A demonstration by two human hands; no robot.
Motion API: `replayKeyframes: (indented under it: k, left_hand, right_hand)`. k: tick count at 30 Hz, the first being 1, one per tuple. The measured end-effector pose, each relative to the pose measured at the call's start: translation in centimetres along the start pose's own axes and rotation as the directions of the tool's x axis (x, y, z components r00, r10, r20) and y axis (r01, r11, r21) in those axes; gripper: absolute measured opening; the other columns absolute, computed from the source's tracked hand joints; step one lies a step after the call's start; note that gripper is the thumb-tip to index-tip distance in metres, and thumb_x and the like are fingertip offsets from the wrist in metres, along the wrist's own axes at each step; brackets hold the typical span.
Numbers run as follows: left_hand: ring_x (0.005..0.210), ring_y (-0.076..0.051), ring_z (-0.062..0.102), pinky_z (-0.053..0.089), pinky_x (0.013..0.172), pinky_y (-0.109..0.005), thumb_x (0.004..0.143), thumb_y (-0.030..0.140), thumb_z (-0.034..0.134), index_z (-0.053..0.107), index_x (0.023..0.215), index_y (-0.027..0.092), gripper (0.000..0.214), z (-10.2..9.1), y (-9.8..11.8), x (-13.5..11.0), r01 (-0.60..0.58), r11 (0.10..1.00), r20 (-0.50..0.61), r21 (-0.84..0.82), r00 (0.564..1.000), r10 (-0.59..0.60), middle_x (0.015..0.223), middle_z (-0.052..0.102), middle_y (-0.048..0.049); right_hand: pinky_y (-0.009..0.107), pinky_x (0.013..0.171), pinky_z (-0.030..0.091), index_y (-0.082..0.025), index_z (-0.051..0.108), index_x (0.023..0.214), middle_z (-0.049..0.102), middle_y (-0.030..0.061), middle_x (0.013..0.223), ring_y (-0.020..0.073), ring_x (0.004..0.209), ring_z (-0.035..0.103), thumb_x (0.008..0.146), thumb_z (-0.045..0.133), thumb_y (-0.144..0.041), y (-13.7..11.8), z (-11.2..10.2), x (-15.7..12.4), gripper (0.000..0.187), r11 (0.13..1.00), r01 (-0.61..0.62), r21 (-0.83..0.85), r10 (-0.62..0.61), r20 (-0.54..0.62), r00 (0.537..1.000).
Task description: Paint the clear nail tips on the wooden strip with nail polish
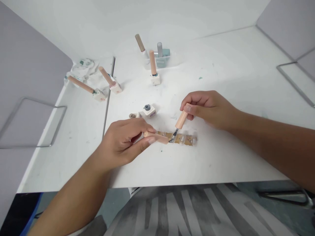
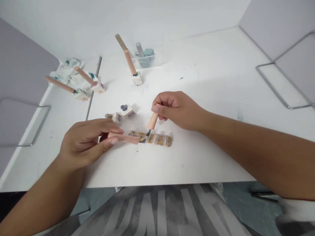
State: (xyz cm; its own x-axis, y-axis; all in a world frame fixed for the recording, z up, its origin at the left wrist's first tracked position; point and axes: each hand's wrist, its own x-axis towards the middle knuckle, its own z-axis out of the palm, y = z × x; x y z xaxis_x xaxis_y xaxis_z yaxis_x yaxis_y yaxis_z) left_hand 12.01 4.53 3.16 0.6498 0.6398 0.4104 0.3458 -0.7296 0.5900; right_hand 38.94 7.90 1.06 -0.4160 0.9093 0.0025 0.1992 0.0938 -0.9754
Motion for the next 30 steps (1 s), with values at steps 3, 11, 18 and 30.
replayKeyframes:
  k: [3,11,18,30]
  left_hand:
    - [0.05,-0.009,0.047,0.033,0.047,-0.024,0.087,0.014,0.066,0.065,0.094,0.013,0.007,-0.15,-0.03,-0.09,-0.014,1.0,0.015,0.002,1.0,0.014,0.063,0.06,-0.0006]
    - [0.054,-0.01,0.046,0.037,0.05,-0.025,0.084,0.008,0.066,0.067,0.103,0.015,0.021,-0.29,-0.02,-0.47,-0.013,0.995,-0.069,-0.1,0.998,0.006,0.063,0.053,0.0018]
    - [0.052,-0.008,0.044,0.036,0.049,-0.023,0.084,0.01,0.069,0.067,0.1,0.013,0.017,0.47,-0.01,-0.02,-0.057,0.998,-0.072,-0.013,0.996,0.056,0.063,0.054,0.0019]
    - [0.05,-0.01,0.049,0.036,0.046,-0.024,0.084,0.008,0.067,0.066,0.1,0.014,0.017,-0.45,0.19,-0.16,-0.072,0.997,-0.027,-0.036,0.997,0.071,0.061,0.056,0.0001]
  right_hand:
    - [0.019,0.055,0.047,-0.018,0.067,0.075,0.065,-0.0003,0.066,0.0078,0.06,0.059,0.087,0.063,-0.023,0.08,-0.07,0.07,0.013,1.0,-0.011,-0.01,0.011,-0.015,1.0]
    - [0.02,0.055,0.049,-0.018,0.067,0.073,0.063,-0.0006,0.064,0.0078,0.057,0.057,0.083,0.068,-0.025,-0.24,-0.46,0.11,0.012,0.992,0.021,0.128,-0.015,-0.047,0.999]
    - [0.019,0.055,0.048,-0.017,0.068,0.077,0.065,-0.0006,0.064,0.0072,0.058,0.058,0.087,0.061,-0.022,-0.43,0.26,-0.31,0.013,0.999,-0.023,0.034,0.022,0.019,1.0]
    - [0.021,0.053,0.046,-0.018,0.065,0.073,0.06,-0.0016,0.06,0.0082,0.057,0.055,0.086,0.068,-0.029,-0.59,-0.27,-0.18,0.017,0.997,0.006,0.082,-0.004,-0.025,1.0]
